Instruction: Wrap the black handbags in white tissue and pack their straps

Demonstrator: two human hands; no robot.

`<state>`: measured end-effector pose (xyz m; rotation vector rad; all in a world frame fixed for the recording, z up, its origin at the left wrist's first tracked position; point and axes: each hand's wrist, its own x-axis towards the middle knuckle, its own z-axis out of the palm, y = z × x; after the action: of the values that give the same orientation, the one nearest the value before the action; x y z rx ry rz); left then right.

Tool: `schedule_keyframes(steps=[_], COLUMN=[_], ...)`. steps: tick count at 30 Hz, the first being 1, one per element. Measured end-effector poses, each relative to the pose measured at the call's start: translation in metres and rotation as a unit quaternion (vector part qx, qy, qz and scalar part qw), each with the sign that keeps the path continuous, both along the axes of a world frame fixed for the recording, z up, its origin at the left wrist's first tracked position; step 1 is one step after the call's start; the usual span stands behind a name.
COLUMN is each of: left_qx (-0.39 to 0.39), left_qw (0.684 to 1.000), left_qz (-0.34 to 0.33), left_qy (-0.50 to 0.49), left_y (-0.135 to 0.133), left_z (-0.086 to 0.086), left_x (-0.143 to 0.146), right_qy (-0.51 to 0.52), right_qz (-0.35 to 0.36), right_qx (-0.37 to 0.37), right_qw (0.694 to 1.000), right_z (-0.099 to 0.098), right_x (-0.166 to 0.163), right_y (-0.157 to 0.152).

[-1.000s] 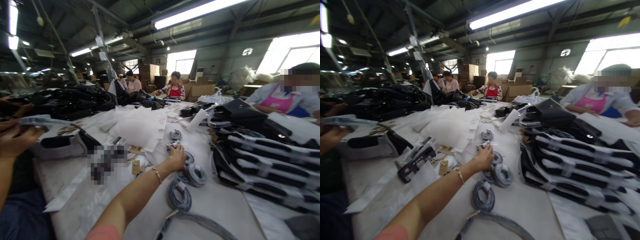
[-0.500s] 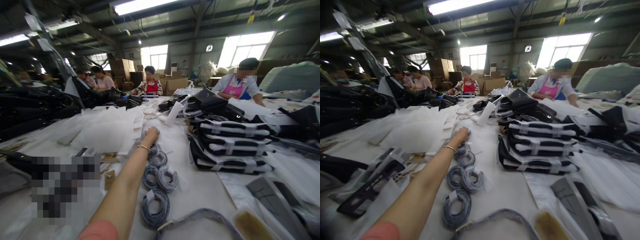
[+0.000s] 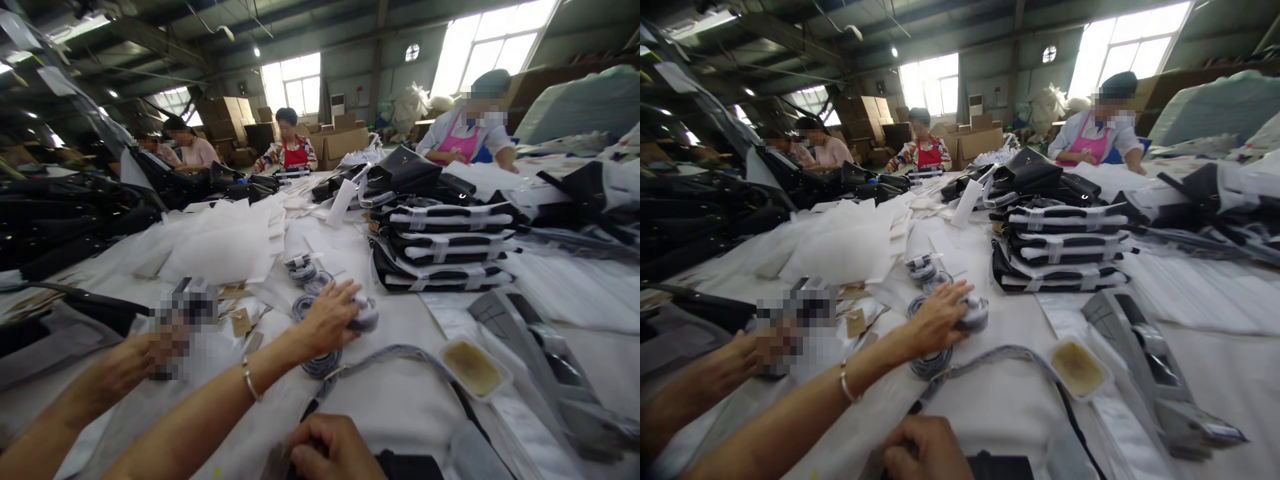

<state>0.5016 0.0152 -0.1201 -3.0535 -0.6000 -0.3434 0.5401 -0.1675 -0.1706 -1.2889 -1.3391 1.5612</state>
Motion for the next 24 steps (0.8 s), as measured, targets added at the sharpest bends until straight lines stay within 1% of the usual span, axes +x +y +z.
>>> schedule_keyframes(steps=[2,3,5,7,10,13,15,16,18,20,22,24], left_qx=[0.002,0.008,0.035,0.071,0.096,0.078,0.076,0.076,0.079,0.083,0.085,0.081], left_qw=[1.000,1.000,0.998,0.996,0.993,0.993,0.991,0.989,0.986,0.983,0.980,0.977], left_qz=[-0.011,0.013,0.046,0.045,0.052,0.083,0.108,0.119,0.140,0.155,0.159,0.155], left_qy=[0.017,0.006,-0.024,-0.043,-0.035,-0.023,-0.030,-0.035,-0.047,-0.059,-0.082,-0.124], left_y=[-0.036,-0.046,-0.049,-0.034,0.006,0.044,0.057,0.059,0.053,0.035,0.008,-0.024], left_z=[-0.026,-0.038,-0.056,-0.062,-0.057,-0.047,-0.042,-0.040,-0.035,-0.027,-0.015,-0.004], left_x=[-0.017,-0.026,-0.040,-0.049,-0.054,-0.052,-0.049,-0.047,-0.047,-0.050,-0.058,-0.068], right_qy=[0.015,0.020,0.021,0.023,0.032,0.034,0.035,0.035,0.033,0.031,0.039,0.059], right_qz=[-0.009,-0.012,-0.012,-0.013,-0.010,-0.012,-0.016,-0.016,-0.017,-0.014,-0.014,-0.046], right_qx=[-0.008,-0.006,-0.001,0.007,0.009,-0.007,-0.014,-0.011,-0.001,0.009,0.010,0.016], right_qw=[1.000,1.000,1.000,1.000,0.999,0.999,0.999,0.999,0.999,0.999,0.999,0.997], right_z=[0.002,0.003,0.006,0.009,0.012,0.013,0.012,0.012,0.011,0.010,0.011,0.014], right_x=[-0.003,-0.004,-0.005,-0.005,-0.005,-0.005,-0.005,-0.005,-0.005,-0.008,-0.011,-0.011], right_y=[0.001,0.000,-0.002,-0.005,-0.007,-0.007,-0.006,-0.006,-0.007,-0.009,-0.011,-0.011])
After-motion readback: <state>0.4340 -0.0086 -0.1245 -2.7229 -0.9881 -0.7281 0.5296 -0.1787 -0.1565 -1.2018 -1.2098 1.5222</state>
